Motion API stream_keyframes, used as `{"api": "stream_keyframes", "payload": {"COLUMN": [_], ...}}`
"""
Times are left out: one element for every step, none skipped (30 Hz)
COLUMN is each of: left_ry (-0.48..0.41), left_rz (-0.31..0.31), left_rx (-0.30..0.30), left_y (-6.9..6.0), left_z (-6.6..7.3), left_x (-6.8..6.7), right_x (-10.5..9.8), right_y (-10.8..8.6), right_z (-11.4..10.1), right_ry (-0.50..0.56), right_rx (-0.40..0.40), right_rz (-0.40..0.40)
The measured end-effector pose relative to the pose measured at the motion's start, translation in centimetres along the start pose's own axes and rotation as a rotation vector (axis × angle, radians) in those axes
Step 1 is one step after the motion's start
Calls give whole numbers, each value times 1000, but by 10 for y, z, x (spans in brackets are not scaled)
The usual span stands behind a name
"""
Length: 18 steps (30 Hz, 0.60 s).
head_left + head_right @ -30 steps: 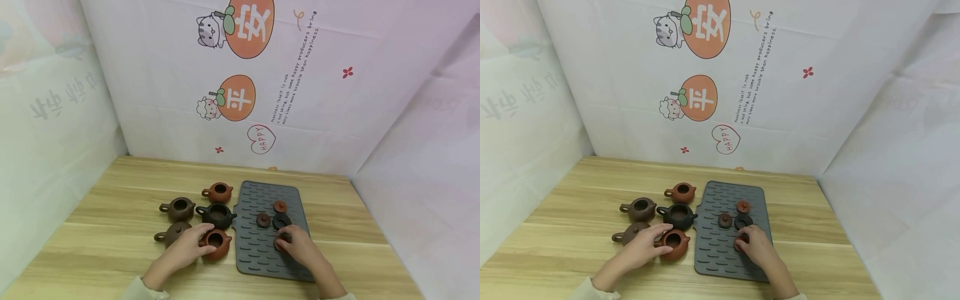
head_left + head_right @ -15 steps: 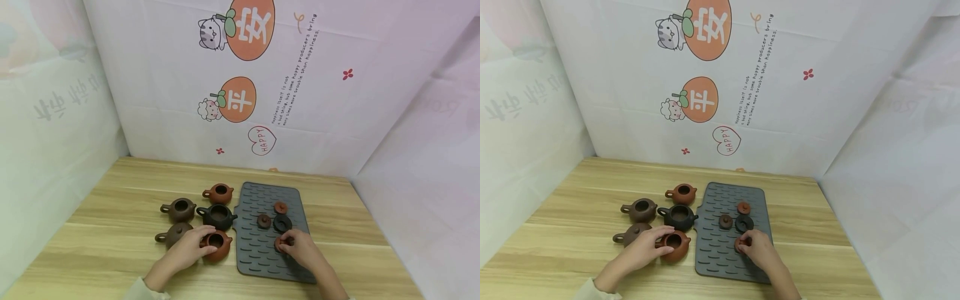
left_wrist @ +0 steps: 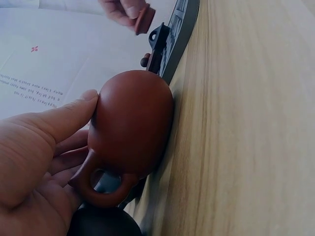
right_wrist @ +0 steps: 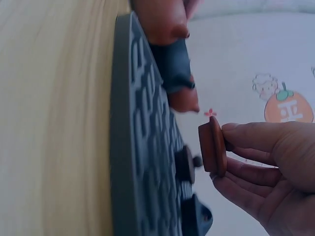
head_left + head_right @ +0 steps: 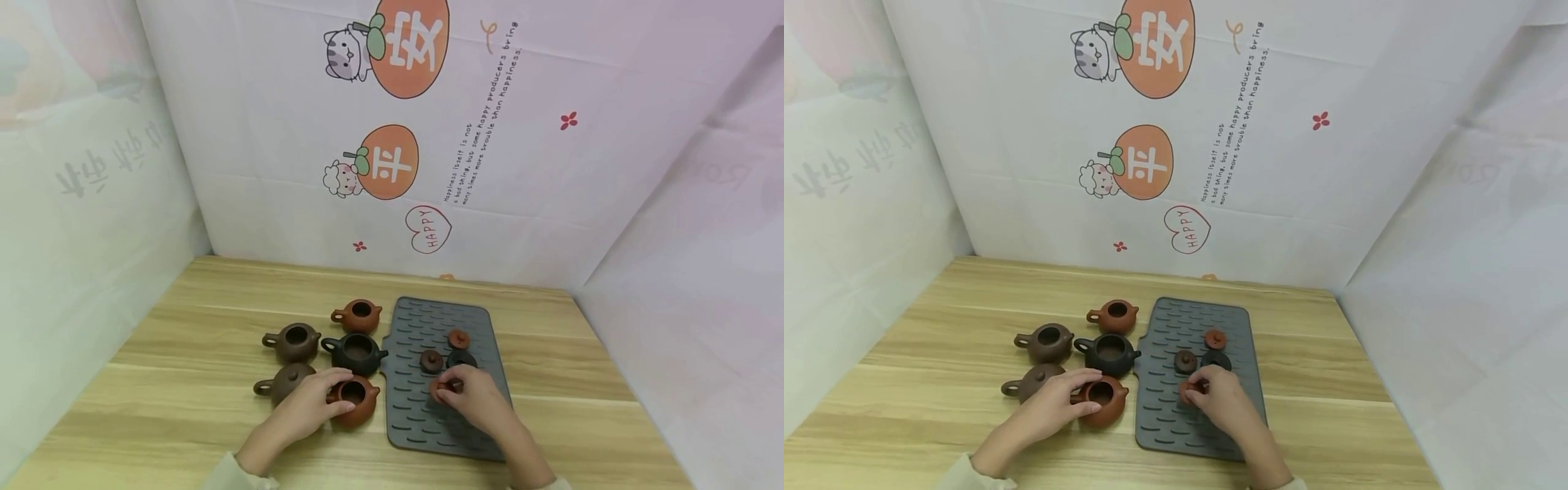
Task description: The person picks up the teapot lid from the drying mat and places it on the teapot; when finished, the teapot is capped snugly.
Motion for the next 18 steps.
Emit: {"api": "stream_keyframes", "payload": {"left_ry": [-2,-4,-4,-5,-5,-5,-5,-4,-3,-1,-1,-1,1,3,7,10,11,14], "left_rz": [2,2,2,2,1,0,0,0,2,1,2,4,8,11,13,15,18,19], "left_rx": [1,0,-1,-2,-4,-6,-9,-9,-8,-7,-6,-3,1,5,6,8,11,12], "left_y": [0,0,0,-1,-1,-1,0,0,0,0,0,0,1,0,0,0,0,0], "left_z": [0,0,0,1,0,0,0,-1,-1,-1,-1,-1,-1,-1,-1,-1,-1,-1], "left_x": [0,0,0,0,0,0,0,0,0,0,0,1,1,0,1,1,0,0], "right_x": [1,3,4,5,6,7,8,10,11,12,13,15,17,19,21,24,27,30], "right_y": [1,2,3,5,6,8,9,11,12,14,15,17,19,20,22,23,25,26], "right_z": [-5,-9,-15,-20,-25,-30,-35,-40,-45,-50,-54,-59,-63,-66,-70,-74,-77,-81], "right_ry": [8,14,24,29,33,36,42,42,46,46,49,53,52,48,49,43,35,28], "right_rx": [-16,-32,-51,-69,-87,-107,-129,-150,-168,-186,-201,-216,-226,-232,-238,-246,-247,-249], "right_rz": [-9,-17,-24,-32,-41,-48,-54,-60,-67,-73,-80,-87,-92,-97,-101,-101,-104,-105]}}
Point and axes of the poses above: each hand's wrist, its own y-axis towards the middle knuckle, its own x-axis out of the palm, z = x × y, the point moved 3 cm from there along y, towards the middle knuckle, and after that the axes turned 5 degrees about -z, right-handed, at the moved point
